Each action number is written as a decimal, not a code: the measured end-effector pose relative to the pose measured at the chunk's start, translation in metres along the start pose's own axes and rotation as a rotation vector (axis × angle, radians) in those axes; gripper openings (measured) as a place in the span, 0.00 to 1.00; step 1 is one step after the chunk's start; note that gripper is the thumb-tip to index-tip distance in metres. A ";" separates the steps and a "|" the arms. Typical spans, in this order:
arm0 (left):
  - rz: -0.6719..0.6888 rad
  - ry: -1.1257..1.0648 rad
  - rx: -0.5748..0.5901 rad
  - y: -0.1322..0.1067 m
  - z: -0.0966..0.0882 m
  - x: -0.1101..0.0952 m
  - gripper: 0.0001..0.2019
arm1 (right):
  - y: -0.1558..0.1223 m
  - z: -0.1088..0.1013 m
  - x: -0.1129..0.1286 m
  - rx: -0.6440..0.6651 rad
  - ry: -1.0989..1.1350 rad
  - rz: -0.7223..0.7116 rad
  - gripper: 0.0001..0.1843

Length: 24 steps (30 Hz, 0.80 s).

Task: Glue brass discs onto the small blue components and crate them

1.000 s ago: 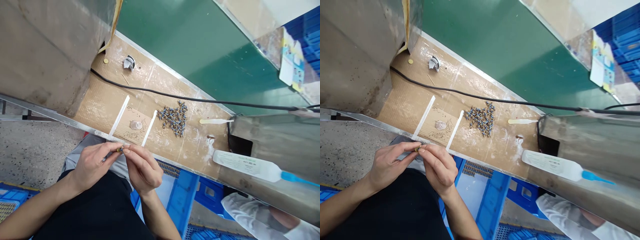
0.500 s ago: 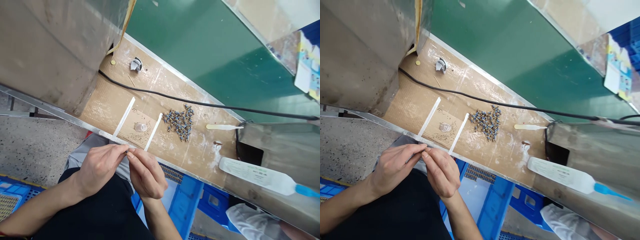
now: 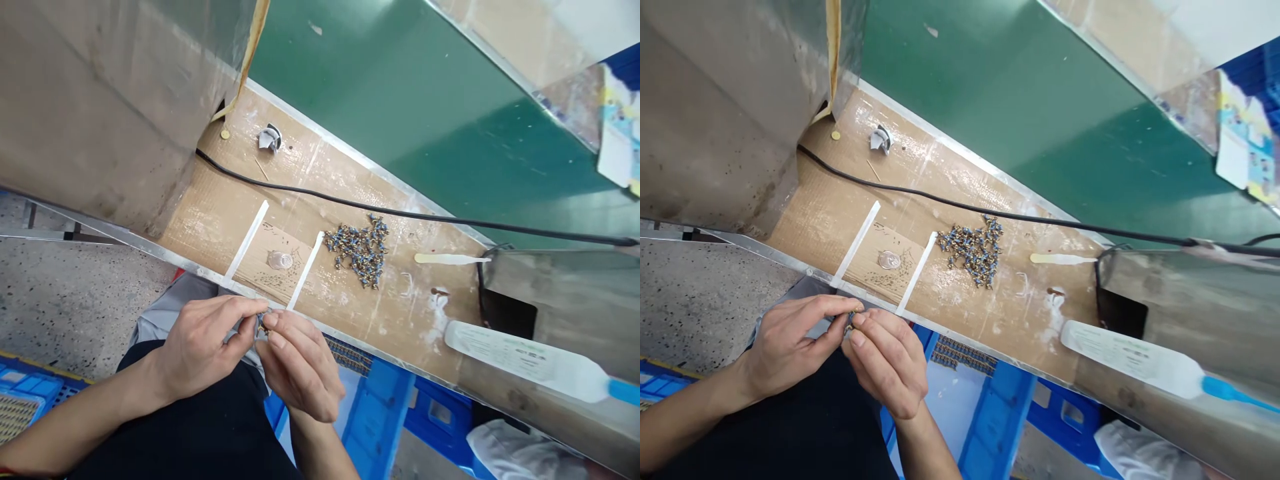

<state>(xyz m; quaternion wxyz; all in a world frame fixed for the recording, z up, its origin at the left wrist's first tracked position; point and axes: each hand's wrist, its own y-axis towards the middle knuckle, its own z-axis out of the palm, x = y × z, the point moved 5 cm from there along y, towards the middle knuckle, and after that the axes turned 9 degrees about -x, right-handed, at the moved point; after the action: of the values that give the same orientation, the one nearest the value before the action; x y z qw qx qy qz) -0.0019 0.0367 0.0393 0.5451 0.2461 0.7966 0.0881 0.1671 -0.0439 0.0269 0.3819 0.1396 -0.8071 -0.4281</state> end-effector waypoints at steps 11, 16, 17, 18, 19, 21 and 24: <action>0.014 0.015 0.009 0.003 0.009 -0.005 0.11 | 0.010 0.012 -0.020 -0.059 0.205 0.611 0.15; 0.026 0.035 0.000 0.002 0.012 -0.008 0.12 | 0.003 0.009 -0.023 -0.061 0.239 0.685 0.15; 0.030 0.038 0.000 0.003 0.013 -0.009 0.12 | 0.001 0.008 -0.023 -0.063 0.244 0.697 0.15; 0.032 0.040 0.001 0.004 0.014 -0.010 0.13 | 0.000 0.007 -0.024 -0.065 0.249 0.706 0.16; 0.031 0.043 0.004 0.004 0.014 -0.010 0.13 | -0.001 0.006 -0.024 -0.069 0.254 0.713 0.16; 0.018 0.044 0.020 0.005 0.016 -0.010 0.13 | -0.003 0.004 -0.026 -0.078 0.267 0.719 0.16; -0.068 0.034 0.069 0.004 0.020 -0.006 0.11 | -0.005 0.004 -0.031 -0.077 0.279 0.737 0.14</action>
<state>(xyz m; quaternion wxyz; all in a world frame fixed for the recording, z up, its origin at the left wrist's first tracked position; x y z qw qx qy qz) 0.0194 0.0349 0.0382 0.5256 0.2357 0.8161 0.0461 0.1841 -0.0275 0.0067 0.6209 -0.1173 -0.7268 -0.2693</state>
